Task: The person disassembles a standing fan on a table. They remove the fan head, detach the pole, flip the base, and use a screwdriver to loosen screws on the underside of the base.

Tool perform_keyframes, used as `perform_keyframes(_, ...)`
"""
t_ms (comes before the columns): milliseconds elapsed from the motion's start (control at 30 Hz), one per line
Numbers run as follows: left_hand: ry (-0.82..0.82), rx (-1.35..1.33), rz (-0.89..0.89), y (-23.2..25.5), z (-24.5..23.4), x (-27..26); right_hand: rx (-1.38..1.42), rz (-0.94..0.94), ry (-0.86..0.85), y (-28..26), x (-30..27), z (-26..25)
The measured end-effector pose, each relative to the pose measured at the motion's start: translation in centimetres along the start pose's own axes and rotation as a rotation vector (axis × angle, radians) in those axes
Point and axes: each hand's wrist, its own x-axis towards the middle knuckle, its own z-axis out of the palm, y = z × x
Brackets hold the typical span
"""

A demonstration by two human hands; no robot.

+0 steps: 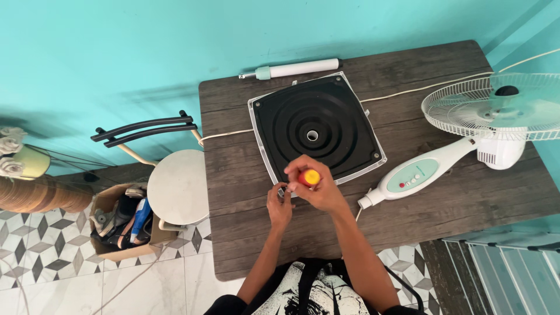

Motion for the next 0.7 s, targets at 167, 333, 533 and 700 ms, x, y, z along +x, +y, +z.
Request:
perform_keyframes(167,0.016,-0.003,0.039,0.3,-0.2,-0.1,-0.008,0.077,0.107,0.5,0.1,0.0)
perform_keyframes(333,-0.003,-0.026,0.016,0.3,0.0,-0.1,-0.491,-0.021,0.336,-0.7,0.6,0.9)
perform_keyframes(533,-0.013,-0.025,0.039,0.4,-0.1,-0.2,-0.567,-0.166,0.347,-2.1,1.0,1.1)
perform_keyframes(700,0.017,-0.026,0.04,0.5,0.3,-0.3,-0.253,-0.068,0.192,-2.1,0.7,1.1)
